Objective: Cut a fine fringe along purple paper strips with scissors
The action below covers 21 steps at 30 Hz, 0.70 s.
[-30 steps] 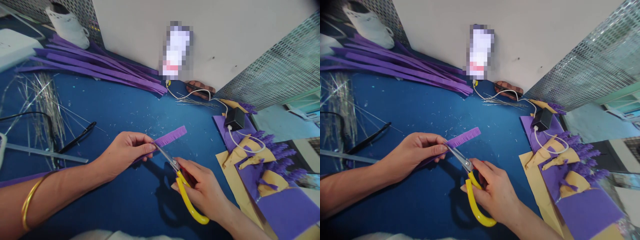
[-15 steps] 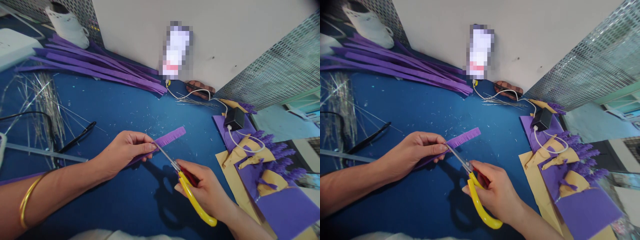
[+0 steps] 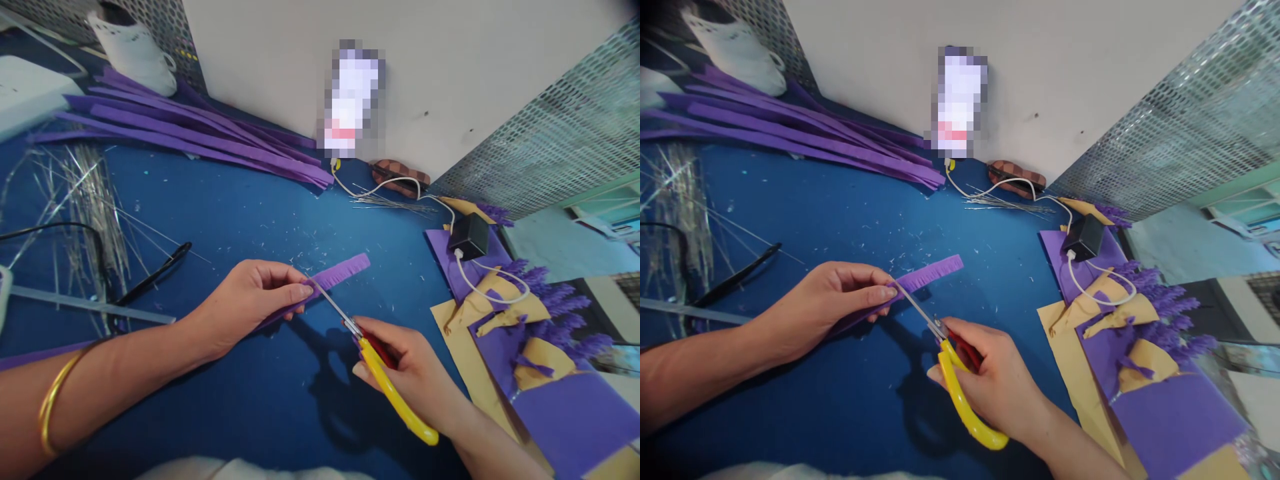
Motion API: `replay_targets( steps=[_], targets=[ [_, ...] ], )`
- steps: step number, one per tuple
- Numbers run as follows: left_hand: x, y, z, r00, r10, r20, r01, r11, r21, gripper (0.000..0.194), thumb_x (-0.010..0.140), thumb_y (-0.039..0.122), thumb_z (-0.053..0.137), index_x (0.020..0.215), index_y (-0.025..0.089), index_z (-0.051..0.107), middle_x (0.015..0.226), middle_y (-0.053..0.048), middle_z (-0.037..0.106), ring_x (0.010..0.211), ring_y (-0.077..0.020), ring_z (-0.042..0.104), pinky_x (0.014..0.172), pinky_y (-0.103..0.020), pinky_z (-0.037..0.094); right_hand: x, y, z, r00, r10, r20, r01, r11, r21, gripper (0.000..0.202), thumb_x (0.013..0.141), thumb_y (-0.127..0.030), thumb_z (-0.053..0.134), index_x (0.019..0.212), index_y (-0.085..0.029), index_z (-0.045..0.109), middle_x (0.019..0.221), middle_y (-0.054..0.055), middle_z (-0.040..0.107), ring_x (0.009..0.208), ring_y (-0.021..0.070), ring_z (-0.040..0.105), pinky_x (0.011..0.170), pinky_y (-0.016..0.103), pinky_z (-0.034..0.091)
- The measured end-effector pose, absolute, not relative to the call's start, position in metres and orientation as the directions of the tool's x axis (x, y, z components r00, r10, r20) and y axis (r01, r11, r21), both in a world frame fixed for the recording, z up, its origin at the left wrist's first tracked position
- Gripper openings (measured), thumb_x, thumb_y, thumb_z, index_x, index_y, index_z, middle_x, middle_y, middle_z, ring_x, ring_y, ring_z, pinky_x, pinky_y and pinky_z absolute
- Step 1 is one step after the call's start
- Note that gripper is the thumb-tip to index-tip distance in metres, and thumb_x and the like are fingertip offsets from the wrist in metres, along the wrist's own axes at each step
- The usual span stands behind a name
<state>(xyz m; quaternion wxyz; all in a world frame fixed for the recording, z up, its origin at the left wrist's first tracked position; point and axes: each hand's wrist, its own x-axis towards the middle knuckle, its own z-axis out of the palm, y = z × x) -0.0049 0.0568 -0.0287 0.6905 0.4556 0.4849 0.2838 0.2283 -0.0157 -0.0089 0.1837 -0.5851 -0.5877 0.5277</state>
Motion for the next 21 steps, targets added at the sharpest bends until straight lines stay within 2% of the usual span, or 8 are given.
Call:
replay_targets(
  steps=[3,5,11,17,21],
  targets=[
    [-0.0036,0.0561,-0.0296,0.354,0.838,-0.416,0.049,0.427,0.903,0.024,0.073,0.04,0.075,0.075,0.015,0.075,0.059,0.001,0.063,0.052,-0.0087,0.049,0.047,-0.02,0.035,0.2295,-0.0157,-0.0112,-0.218,0.924,-0.315,0.593,-0.131,-0.795,0.037,0.079,-0.031,0.073,0.114,-0.021,0.071,0.08,-0.001,0.061,0.068,0.0137,0.05,0.062,0.023,0.044],
    [-0.0029,0.0558,-0.0297,0.35,0.841,-0.412,0.046,0.424,0.904,0.024,0.072,0.04,0.076,0.075,0.016,0.075,0.058,0.002,0.063,0.052,-0.0087,0.049,0.046,-0.02,0.034,0.231,-0.0165,-0.0131,-0.216,0.935,-0.281,0.631,-0.085,-0.771,0.043,0.08,-0.031,0.072,0.122,-0.023,0.069,0.087,0.002,0.066,0.072,0.0158,0.055,0.062,0.024,0.046],
    [-0.0031,0.0556,-0.0281,0.314,0.859,-0.405,0.013,0.422,0.906,0.021,0.071,0.037,0.077,0.072,0.016,0.075,0.059,0.002,0.064,0.053,-0.0077,0.05,0.048,-0.018,0.036,0.2334,-0.0194,-0.0159,-0.191,0.937,-0.291,0.644,-0.104,-0.758,0.052,0.076,-0.031,0.076,0.127,-0.027,0.066,0.101,0.005,0.068,0.08,0.0193,0.062,0.059,0.025,0.048],
    [-0.0031,0.0567,-0.0305,0.312,0.878,-0.363,-0.032,0.392,0.919,0.017,0.071,0.034,0.076,0.07,0.017,0.076,0.059,0.003,0.064,0.054,-0.0075,0.051,0.053,-0.018,0.039,0.2331,-0.0209,-0.0179,-0.19,0.947,-0.257,0.666,-0.068,-0.743,0.052,0.078,-0.033,0.075,0.129,-0.028,0.064,0.09,0.002,0.064,0.07,0.0172,0.059,0.06,0.027,0.049],
    [-0.0026,0.0568,-0.0299,0.322,0.882,-0.345,-0.014,0.369,0.929,0.018,0.072,0.035,0.075,0.07,0.017,0.076,0.059,0.002,0.063,0.055,-0.008,0.051,0.054,-0.019,0.039,0.2331,-0.0209,-0.0174,-0.188,0.942,-0.276,0.663,-0.086,-0.743,0.052,0.077,-0.032,0.076,0.128,-0.03,0.065,0.093,0.003,0.065,0.071,0.0171,0.058,0.059,0.027,0.049]
  ],
)
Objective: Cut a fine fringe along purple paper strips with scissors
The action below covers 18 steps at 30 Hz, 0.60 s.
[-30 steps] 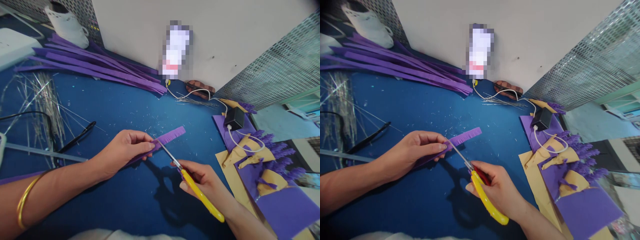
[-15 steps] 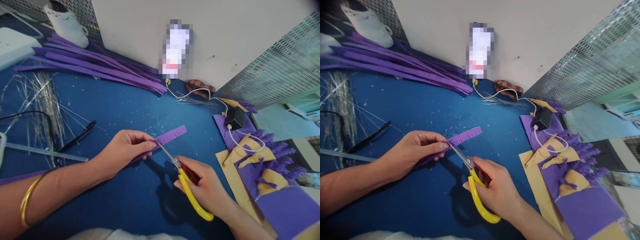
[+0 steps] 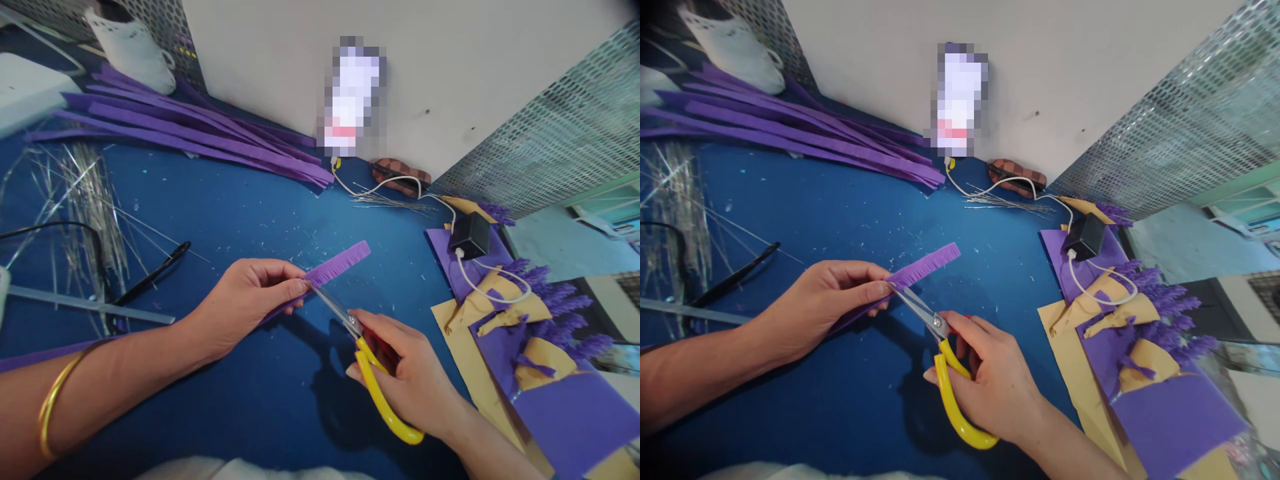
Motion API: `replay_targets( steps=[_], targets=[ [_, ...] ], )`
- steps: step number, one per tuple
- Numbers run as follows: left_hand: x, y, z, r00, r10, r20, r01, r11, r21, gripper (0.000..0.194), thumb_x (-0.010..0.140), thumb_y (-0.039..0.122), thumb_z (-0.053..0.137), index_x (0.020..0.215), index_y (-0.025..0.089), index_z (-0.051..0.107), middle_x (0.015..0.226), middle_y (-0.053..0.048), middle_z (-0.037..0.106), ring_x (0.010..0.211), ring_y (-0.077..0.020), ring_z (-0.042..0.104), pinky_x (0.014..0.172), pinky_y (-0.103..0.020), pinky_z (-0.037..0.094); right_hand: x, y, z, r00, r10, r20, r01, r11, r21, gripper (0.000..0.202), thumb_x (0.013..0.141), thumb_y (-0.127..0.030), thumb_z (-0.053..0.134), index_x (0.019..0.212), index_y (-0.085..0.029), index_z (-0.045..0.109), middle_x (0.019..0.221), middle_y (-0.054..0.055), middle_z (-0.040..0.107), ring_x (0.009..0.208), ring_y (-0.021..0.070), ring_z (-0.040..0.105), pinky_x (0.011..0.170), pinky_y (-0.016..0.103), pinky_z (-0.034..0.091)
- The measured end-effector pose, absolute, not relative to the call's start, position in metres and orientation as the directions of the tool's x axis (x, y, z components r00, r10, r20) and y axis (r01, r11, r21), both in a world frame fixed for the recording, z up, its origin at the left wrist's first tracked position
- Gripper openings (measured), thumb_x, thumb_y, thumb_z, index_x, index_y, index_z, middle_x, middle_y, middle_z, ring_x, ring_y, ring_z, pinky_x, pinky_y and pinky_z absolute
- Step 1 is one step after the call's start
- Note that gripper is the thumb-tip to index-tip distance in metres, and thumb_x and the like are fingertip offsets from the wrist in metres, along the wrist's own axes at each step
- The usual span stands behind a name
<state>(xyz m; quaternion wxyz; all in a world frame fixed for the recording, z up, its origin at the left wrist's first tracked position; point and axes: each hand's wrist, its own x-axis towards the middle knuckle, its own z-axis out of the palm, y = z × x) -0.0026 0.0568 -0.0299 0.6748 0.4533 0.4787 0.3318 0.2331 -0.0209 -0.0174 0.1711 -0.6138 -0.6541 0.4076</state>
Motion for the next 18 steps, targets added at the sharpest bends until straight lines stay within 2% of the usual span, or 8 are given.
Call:
replay_targets(
  steps=[3,11,18],
  targets=[
    [-0.0022,0.0569,-0.0289,0.322,0.887,-0.331,0.003,0.348,0.937,0.018,0.073,0.035,0.075,0.069,0.017,0.076,0.058,0.003,0.062,0.055,-0.0085,0.05,0.053,-0.019,0.038,0.233,-0.0202,-0.0161,-0.19,0.937,-0.294,0.654,-0.102,-0.749,0.051,0.077,-0.033,0.076,0.127,-0.03,0.066,0.096,0.003,0.066,0.074,0.0176,0.059,0.06,0.026,0.049],
    [-0.0026,0.0568,-0.0298,0.319,0.885,-0.339,0.033,0.347,0.937,0.02,0.074,0.036,0.074,0.067,0.017,0.074,0.057,0.003,0.061,0.055,-0.0091,0.05,0.051,-0.02,0.036,0.235,-0.0221,-0.0164,-0.236,0.946,-0.224,0.66,-0.013,-0.752,0.045,0.08,-0.035,0.076,0.124,-0.029,0.067,0.083,-0.001,0.062,0.066,0.0142,0.053,0.056,0.023,0.045],
    [-0.0029,0.0569,-0.0283,0.316,0.881,-0.352,0.033,0.36,0.932,0.02,0.074,0.035,0.074,0.067,0.017,0.073,0.057,0.003,0.061,0.055,-0.0095,0.05,0.052,-0.021,0.037,0.2362,-0.023,-0.0175,-0.247,0.947,-0.207,0.65,0.004,-0.759,0.044,0.082,-0.037,0.074,0.125,-0.028,0.066,0.088,0.001,0.063,0.065,0.0135,0.053,0.051,0.021,0.044]
  ],
)
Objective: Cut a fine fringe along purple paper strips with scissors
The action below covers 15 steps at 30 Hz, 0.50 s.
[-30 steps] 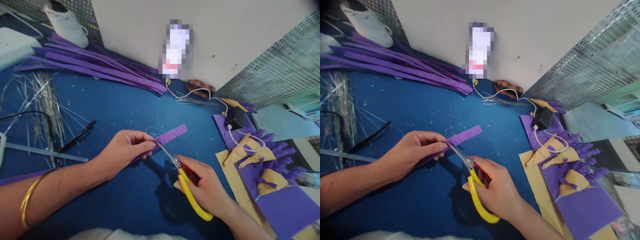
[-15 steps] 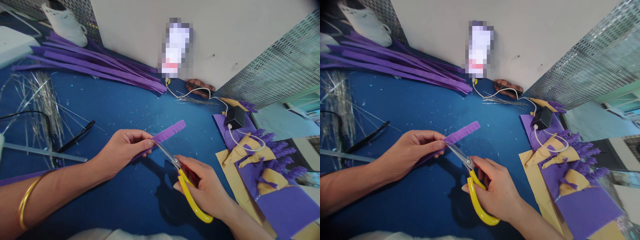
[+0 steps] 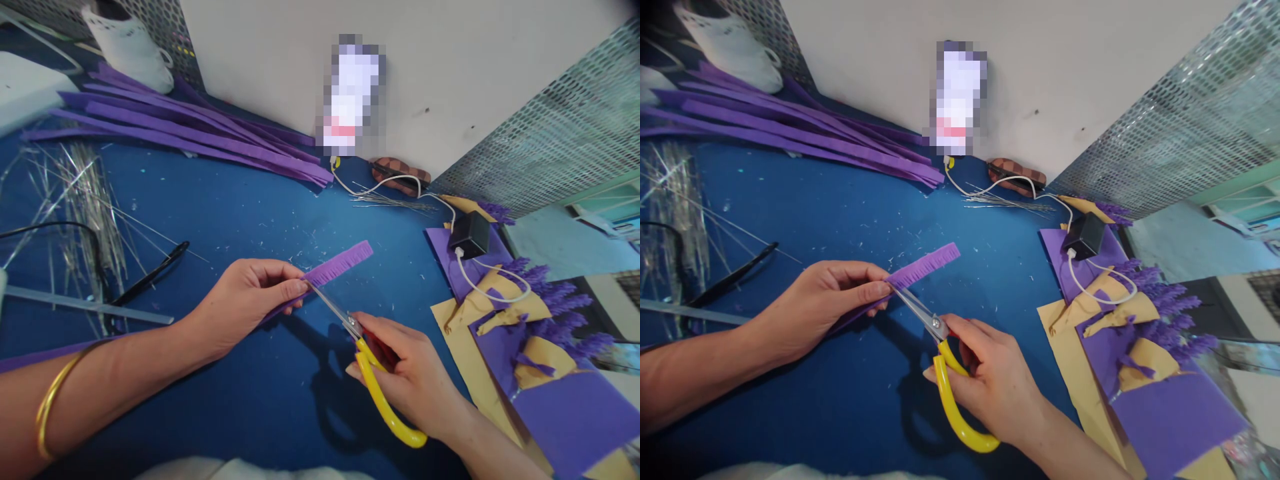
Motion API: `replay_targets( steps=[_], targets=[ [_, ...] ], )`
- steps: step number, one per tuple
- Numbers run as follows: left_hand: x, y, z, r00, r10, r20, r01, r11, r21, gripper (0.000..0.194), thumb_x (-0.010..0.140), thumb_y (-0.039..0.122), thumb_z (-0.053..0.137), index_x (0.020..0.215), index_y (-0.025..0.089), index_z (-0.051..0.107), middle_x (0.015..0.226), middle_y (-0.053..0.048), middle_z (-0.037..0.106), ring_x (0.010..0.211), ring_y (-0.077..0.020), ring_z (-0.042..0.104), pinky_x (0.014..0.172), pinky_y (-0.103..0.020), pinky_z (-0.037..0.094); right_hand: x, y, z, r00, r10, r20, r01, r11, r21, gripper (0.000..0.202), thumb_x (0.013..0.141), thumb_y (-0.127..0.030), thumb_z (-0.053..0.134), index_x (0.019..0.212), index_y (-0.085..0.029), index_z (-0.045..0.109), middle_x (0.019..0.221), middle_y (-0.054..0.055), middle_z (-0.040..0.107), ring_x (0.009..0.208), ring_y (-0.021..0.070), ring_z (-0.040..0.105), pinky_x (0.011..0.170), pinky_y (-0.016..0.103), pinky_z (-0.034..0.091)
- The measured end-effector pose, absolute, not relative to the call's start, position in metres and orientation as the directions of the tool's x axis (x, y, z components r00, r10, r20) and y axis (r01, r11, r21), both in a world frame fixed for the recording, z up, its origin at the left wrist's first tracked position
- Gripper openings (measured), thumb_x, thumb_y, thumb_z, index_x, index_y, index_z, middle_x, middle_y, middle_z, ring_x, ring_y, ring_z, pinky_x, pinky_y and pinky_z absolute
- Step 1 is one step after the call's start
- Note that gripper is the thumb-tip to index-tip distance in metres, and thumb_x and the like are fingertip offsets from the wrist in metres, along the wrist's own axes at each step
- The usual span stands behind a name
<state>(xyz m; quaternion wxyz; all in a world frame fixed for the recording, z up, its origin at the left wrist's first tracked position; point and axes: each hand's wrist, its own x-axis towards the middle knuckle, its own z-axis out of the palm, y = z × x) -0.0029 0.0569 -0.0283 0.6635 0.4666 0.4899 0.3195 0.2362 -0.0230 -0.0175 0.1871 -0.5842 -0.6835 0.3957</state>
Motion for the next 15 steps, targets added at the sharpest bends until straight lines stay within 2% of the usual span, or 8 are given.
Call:
replay_targets(
  steps=[6,12,15],
  targets=[
    [-0.002,0.0572,-0.0277,0.319,0.874,-0.366,0.016,0.382,0.924,0.02,0.074,0.036,0.076,0.068,0.017,0.073,0.059,0.002,0.063,0.055,-0.009,0.051,0.053,-0.02,0.038,0.2355,-0.0224,-0.0172,-0.263,0.941,-0.212,0.663,0.016,-0.748,0.045,0.084,-0.038,0.072,0.126,-0.025,0.066,0.092,0.004,0.066,0.069,0.0155,0.057,0.056,0.023,0.048],
    [-0.0026,0.0557,-0.0285,0.341,0.856,-0.388,0.021,0.405,0.914,0.021,0.073,0.038,0.076,0.072,0.017,0.075,0.061,0.001,0.064,0.055,-0.0099,0.052,0.049,-0.02,0.037,0.2311,-0.0228,-0.0176,-0.217,0.944,-0.25,0.653,-0.05,-0.755,0.049,0.081,-0.037,0.074,0.129,-0.025,0.065,0.094,0.005,0.066,0.066,0.0156,0.057,0.054,0.024,0.048],
    [-0.0027,0.055,-0.0285,0.35,0.85,-0.394,0.033,0.409,0.912,0.021,0.072,0.038,0.076,0.073,0.017,0.075,0.06,0.001,0.065,0.054,-0.0098,0.052,0.048,-0.02,0.035,0.2312,-0.0223,-0.0176,-0.242,0.943,-0.227,0.665,-0.009,-0.746,0.048,0.083,-0.038,0.073,0.128,-0.025,0.065,0.091,0.004,0.066,0.067,0.016,0.056,0.058,0.026,0.048]
  ],
)
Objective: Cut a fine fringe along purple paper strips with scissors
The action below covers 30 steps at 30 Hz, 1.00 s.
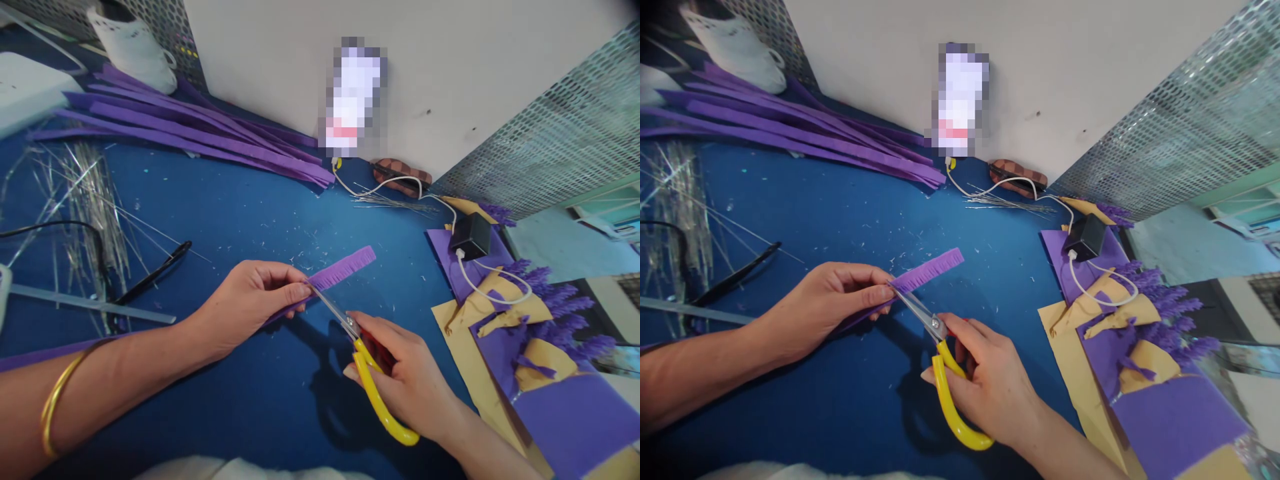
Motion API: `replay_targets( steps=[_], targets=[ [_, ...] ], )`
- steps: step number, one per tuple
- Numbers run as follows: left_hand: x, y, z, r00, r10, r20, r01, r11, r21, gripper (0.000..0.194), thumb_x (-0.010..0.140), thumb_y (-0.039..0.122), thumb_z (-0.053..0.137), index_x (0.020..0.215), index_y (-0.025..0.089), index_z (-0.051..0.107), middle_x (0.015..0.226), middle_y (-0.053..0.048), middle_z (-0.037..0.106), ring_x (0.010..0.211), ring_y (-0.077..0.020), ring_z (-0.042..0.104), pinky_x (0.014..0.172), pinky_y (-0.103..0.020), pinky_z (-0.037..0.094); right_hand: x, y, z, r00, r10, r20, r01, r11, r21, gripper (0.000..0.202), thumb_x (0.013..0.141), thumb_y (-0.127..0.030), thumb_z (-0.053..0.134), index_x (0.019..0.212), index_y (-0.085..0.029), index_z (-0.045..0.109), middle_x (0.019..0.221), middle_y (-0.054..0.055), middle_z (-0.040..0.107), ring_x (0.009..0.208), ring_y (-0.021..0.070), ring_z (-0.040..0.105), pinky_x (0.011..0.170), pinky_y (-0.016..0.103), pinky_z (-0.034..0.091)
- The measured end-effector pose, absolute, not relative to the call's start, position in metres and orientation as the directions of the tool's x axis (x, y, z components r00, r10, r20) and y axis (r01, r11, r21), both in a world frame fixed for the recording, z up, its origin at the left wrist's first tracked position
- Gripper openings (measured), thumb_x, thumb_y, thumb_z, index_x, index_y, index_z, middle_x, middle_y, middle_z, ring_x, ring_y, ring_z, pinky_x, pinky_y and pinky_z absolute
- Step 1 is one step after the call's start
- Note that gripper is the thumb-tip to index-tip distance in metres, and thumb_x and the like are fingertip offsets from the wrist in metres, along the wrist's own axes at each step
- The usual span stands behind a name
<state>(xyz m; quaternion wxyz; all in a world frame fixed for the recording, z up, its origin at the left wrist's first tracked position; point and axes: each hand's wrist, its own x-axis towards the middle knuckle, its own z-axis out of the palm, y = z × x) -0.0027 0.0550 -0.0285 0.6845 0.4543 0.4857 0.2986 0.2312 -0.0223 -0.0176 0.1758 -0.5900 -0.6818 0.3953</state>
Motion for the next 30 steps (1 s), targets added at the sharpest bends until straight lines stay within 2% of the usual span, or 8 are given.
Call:
replay_targets(
  steps=[6,14,17,20,24,27,30],
  targets=[
    [-0.003,0.055,-0.029,0.351,0.848,-0.398,0.031,0.414,0.91,0.021,0.073,0.038,0.076,0.071,0.016,0.074,0.059,0.001,0.064,0.054,-0.0091,0.051,0.047,-0.019,0.035,0.235,-0.023,-0.019,-0.277,0.938,-0.208,0.654,0.025,-0.756,0.045,0.086,-0.042,0.071,0.127,-0.026,0.065,0.088,0.002,0.063,0.066,0.0149,0.052,0.056,0.024,0.045],
    [-0.003,0.056,-0.027,0.36,0.845,-0.397,0.021,0.418,0.908,0.022,0.073,0.037,0.076,0.069,0.016,0.073,0.06,0.001,0.063,0.055,-0.0097,0.051,0.049,-0.02,0.037,0.235,-0.021,-0.017,-0.277,0.934,-0.224,0.635,0.003,-0.772,0.042,0.085,-0.039,0.072,0.124,-0.025,0.067,0.086,0.001,0.063,0.067,0.0143,0.052,0.057,0.022,0.045],
    [-0.002,0.058,-0.024,0.369,0.842,-0.393,0.017,0.416,0.909,0.021,0.074,0.036,0.075,0.065,0.017,0.072,0.058,0.001,0.062,0.055,-0.0096,0.051,0.052,-0.02,0.04,0.233,-0.019,-0.014,-0.272,0.927,-0.258,0.616,-0.038,-0.787,0.035,0.082,-0.036,0.073,0.115,-0.022,0.07,0.078,-0.001,0.059,0.064,0.0132,0.048,0.058,0.022,0.045],
    [-0.002,0.059,-0.022,0.374,0.841,-0.39,0.017,0.414,0.91,0.022,0.074,0.037,0.075,0.064,0.018,0.072,0.058,0.001,0.063,0.055,-0.01,0.052,0.053,-0.02,0.041,0.23,-0.016,-0.011,-0.265,0.909,-0.321,0.563,-0.124,-0.817,0.023,0.08,-0.034,0.073,0.098,-0.019,0.073,0.071,-0.002,0.053,0.062,0.0121,0.044,0.055,0.02,0.043],
    [-0.002,0.059,-0.024,0.377,0.845,-0.379,-0.008,0.412,0.911,0.021,0.074,0.037,0.075,0.065,0.018,0.072,0.06,0.001,0.064,0.055,-0.0101,0.053,0.054,-0.02,0.043,0.228,-0.015,-0.008,-0.263,0.881,-0.394,0.457,-0.246,-0.855,0.016,0.079,-0.033,0.07,0.079,-0.017,0.069,0.067,-0.003,0.044,0.06,0.0105,0.037,0.05,0.018,0.039],
    [-0.002,0.059,-0.026,0.38,0.84,-0.386,-0.013,0.423,0.906,0.018,0.072,0.036,0.077,0.072,0.018,0.075,0.061,0.001,0.065,0.055,-0.01,0.053,0.052,-0.02,0.042,0.228,-0.015,-0.008,-0.241,0.883,-0.403,0.442,-0.27,-0.855,0.015,0.077,-0.033,0.071,0.08,-0.018,0.07,0.068,-0.003,0.047,0.061,0.0107,0.039,0.052,0.019,0.041],
    [-0.003,0.059,-0.027,0.374,0.838,-0.398,0.025,0.42,0.907,0.02,0.071,0.036,0.078,0.074,0.017,0.075,0.061,0.0,0.066,0.054,-0.0095,0.053,0.048,-0.019,0.039,0.229,-0.014,-0.009,-0.243,0.902,-0.357,0.511,-0.193,-0.838,0.019,0.077,-0.031,0.072,0.091,-0.019,0.074,0.072,-0.002,0.056,0.064,0.0123,0.046,0.058,0.02,0.046]
  ],
)
